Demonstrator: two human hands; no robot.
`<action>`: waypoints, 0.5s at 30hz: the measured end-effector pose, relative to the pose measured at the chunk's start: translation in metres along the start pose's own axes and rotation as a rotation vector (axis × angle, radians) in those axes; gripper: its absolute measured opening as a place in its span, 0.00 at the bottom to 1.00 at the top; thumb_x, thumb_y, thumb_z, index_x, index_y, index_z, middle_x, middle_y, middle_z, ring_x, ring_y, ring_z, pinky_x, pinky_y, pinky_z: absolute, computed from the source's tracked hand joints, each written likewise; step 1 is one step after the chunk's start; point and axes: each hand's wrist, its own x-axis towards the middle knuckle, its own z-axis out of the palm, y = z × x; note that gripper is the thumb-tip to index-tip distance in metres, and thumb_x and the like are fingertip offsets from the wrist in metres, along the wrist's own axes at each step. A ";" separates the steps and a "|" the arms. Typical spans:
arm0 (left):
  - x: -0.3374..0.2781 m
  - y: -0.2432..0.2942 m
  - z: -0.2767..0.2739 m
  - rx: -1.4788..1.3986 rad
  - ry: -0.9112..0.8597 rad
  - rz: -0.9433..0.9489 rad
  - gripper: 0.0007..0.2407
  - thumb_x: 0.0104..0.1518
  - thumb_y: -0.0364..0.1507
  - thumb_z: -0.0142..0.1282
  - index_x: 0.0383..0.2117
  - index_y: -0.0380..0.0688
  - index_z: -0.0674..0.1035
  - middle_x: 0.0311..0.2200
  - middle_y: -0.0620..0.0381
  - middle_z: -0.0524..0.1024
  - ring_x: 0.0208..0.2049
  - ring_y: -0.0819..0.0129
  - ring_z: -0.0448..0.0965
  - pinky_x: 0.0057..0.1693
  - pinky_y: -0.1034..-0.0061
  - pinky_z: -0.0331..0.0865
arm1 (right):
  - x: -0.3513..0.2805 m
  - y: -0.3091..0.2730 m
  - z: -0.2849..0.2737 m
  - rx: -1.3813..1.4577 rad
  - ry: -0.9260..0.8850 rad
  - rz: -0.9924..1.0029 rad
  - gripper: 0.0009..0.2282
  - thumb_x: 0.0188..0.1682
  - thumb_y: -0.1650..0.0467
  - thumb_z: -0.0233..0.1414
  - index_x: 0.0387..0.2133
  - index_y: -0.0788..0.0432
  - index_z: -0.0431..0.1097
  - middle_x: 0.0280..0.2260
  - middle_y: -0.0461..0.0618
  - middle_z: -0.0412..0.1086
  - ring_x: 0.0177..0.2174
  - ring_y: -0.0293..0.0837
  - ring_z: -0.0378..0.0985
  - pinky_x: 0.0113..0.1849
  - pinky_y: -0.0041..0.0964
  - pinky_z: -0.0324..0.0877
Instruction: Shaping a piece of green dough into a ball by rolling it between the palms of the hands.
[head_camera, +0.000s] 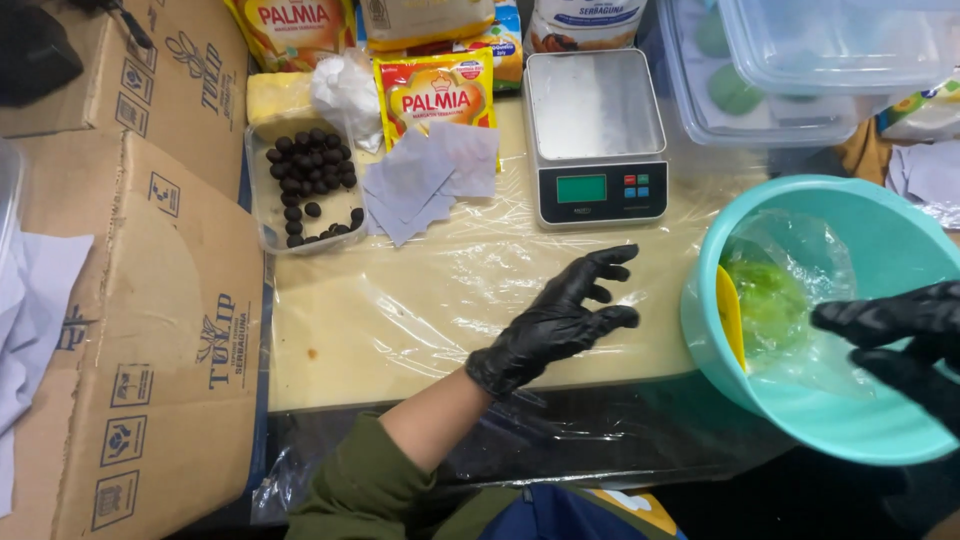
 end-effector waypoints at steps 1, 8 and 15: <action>0.005 0.006 0.013 -0.006 -0.002 -0.002 0.27 0.58 0.38 0.58 0.65 0.57 0.64 0.61 0.49 0.68 0.61 0.60 0.70 0.59 0.68 0.69 | 0.001 -0.018 0.005 -0.003 -0.003 0.005 0.14 0.39 0.76 0.59 0.40 0.59 0.74 0.46 0.48 0.81 0.46 0.41 0.85 0.26 0.29 0.79; 0.038 0.023 0.076 -0.225 0.031 -0.402 0.41 0.43 0.50 0.51 0.69 0.55 0.56 0.33 0.48 0.73 0.36 0.57 0.76 0.43 0.63 0.75 | 0.010 -0.079 0.041 -0.134 0.189 0.200 0.47 0.30 0.72 0.66 0.69 0.69 0.53 0.69 0.68 0.52 0.65 0.67 0.55 0.49 0.68 0.66; 0.042 -0.001 0.095 -0.361 0.147 -0.416 0.31 0.47 0.38 0.54 0.62 0.50 0.64 0.45 0.47 0.73 0.41 0.57 0.75 0.45 0.63 0.75 | -0.005 -0.044 0.072 -0.016 0.054 0.311 0.26 0.48 0.71 0.55 0.64 0.47 0.66 0.44 0.53 0.78 0.49 0.50 0.78 0.55 0.45 0.68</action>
